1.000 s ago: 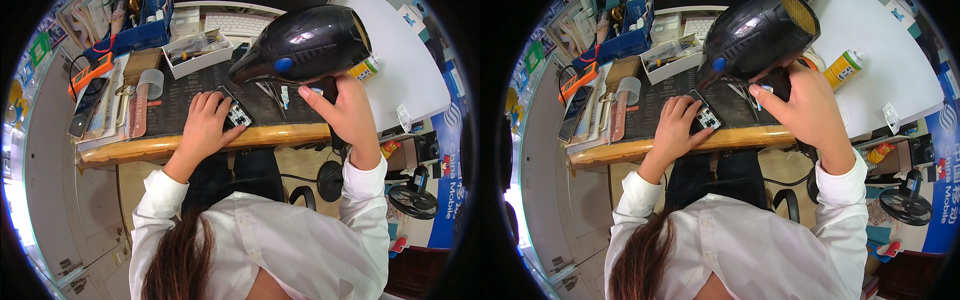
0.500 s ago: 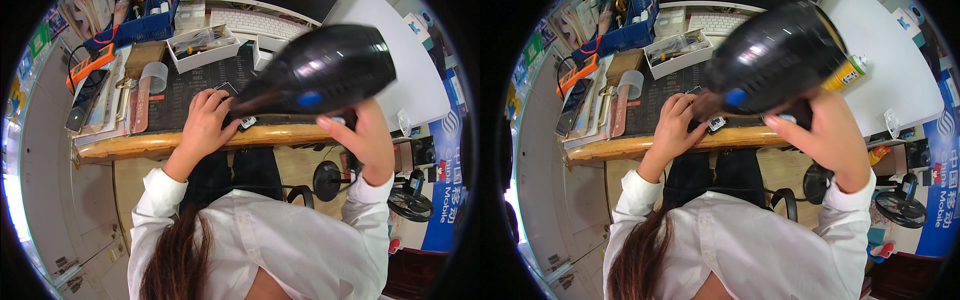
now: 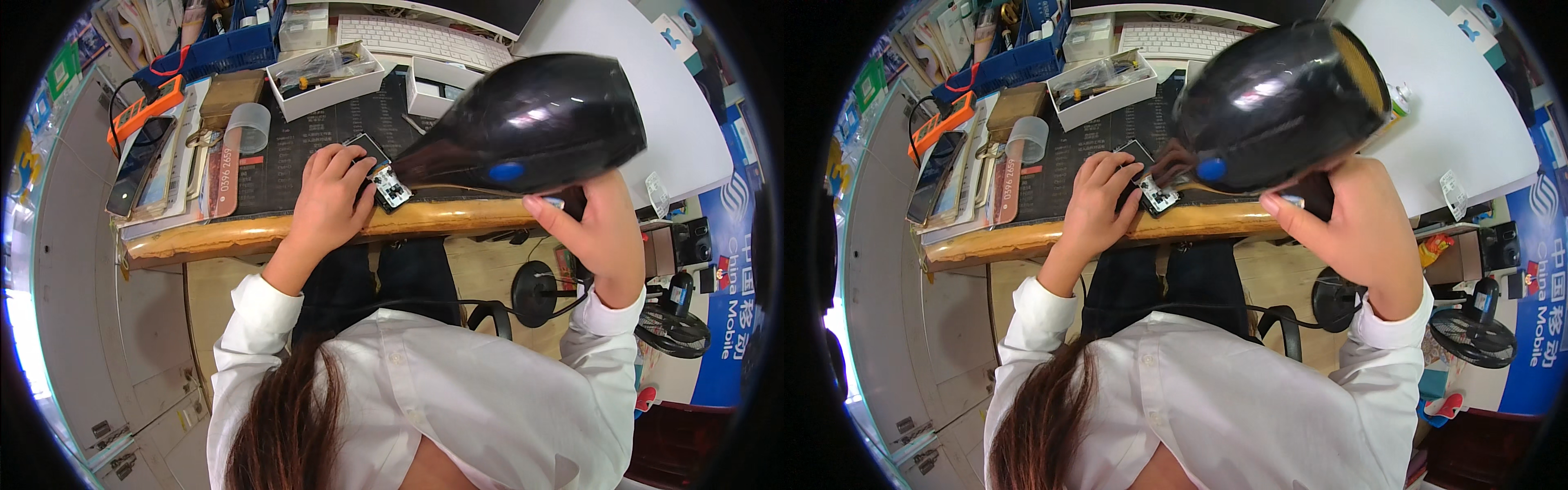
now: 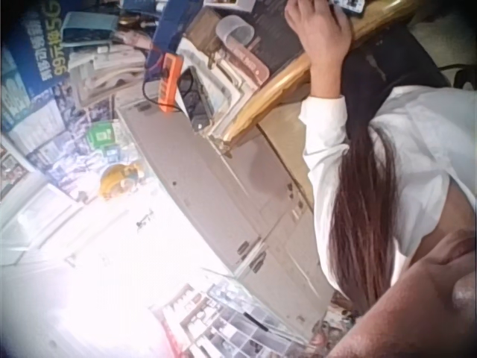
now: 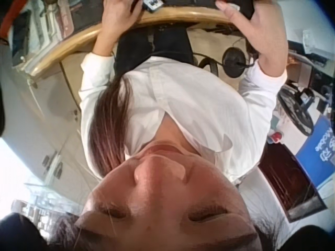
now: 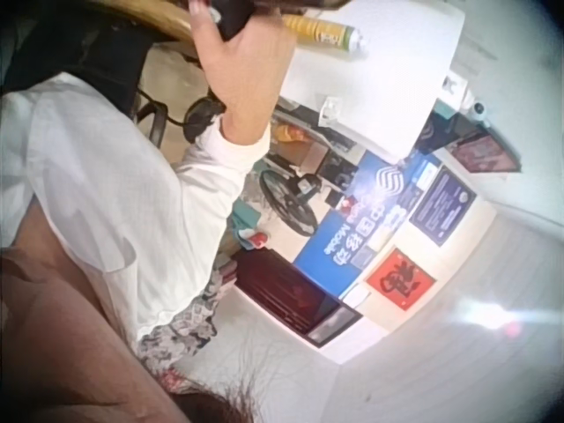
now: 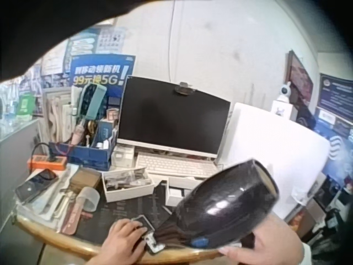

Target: The person disassembles a feature phone, cleans the internal components and keypad with a cloth, uses a hairdryer to apply heat, then reassembles the phone by aligning and snapping the keypad and casing together.

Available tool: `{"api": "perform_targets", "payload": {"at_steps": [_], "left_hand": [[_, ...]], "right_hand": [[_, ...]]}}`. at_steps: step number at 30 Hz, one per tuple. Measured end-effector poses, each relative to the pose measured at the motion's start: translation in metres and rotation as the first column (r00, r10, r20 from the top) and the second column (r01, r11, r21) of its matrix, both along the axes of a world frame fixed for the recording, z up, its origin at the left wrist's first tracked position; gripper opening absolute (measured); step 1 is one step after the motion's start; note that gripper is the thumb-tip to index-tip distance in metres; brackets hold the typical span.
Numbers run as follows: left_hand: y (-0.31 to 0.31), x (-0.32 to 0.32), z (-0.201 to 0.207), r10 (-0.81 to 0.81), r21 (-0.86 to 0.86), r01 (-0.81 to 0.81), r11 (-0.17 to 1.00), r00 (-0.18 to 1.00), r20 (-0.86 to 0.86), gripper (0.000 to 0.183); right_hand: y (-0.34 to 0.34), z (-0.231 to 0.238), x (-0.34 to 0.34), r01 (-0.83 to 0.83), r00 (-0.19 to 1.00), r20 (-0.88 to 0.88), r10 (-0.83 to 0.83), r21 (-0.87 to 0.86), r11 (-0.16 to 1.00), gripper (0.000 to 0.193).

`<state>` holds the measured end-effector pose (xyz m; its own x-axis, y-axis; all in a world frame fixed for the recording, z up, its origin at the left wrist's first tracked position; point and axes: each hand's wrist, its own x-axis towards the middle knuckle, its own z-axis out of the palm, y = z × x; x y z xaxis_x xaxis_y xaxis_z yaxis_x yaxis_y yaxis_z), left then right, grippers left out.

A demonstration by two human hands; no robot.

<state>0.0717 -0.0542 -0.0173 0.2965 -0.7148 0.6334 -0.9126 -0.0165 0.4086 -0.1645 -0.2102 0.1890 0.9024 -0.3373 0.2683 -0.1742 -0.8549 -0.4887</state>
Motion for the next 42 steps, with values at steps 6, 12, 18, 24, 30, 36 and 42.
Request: {"api": "perform_targets", "payload": {"at_steps": [6, 12, 18, 24, 30, 36, 42], "left_hand": [[-0.002, -0.002, -0.001, 0.026, 0.004, -0.026, 1.0, 0.999, 0.035, 0.036], [-0.002, -0.003, 0.0, 0.029, -0.004, -0.028, 1.0, 0.999, 0.044, 0.031], [-0.001, -0.004, 0.0, 0.04, 0.005, -0.04, 0.999, 0.997, 0.063, 0.034], [-0.002, -0.005, 0.0, 0.058, 0.017, -0.059, 0.998, 0.996, 0.062, 0.032], [0.0, -0.004, 0.001, 0.05, 0.043, -0.053, 0.998, 0.996, 0.071, 0.033], [-0.002, -0.004, -0.001, 0.05, 0.025, -0.051, 0.998, 0.997, 0.051, 0.035], [-0.003, -0.005, -0.002, 0.057, 0.024, -0.058, 0.998, 0.997, 0.059, 0.033]], "right_hand": [[0.009, 0.004, -0.002, 0.056, 0.985, -0.17, -0.031, 0.145, 0.988, 0.029], [-0.004, -0.009, 0.025, -0.045, 0.998, 0.051, 0.045, 0.015, 0.999, 0.024], [-0.007, -0.005, 0.045, 0.044, 0.999, 0.013, -0.042, -0.159, 0.986, 0.029], [-0.011, -0.009, 0.048, 0.043, 0.999, 0.02, -0.041, -0.133, 0.99, 0.031], [-0.009, 0.002, 0.03, -0.091, 0.989, -0.115, 0.093, 0.027, 0.995, 0.031], [-0.003, 0.003, 0.006, 0.041, 0.998, -0.052, -0.037, 0.081, 0.996, 0.025], [-0.008, -0.006, -0.008, 0.058, 0.993, -0.104, -0.049, 0.092, 0.994, 0.025]]}}
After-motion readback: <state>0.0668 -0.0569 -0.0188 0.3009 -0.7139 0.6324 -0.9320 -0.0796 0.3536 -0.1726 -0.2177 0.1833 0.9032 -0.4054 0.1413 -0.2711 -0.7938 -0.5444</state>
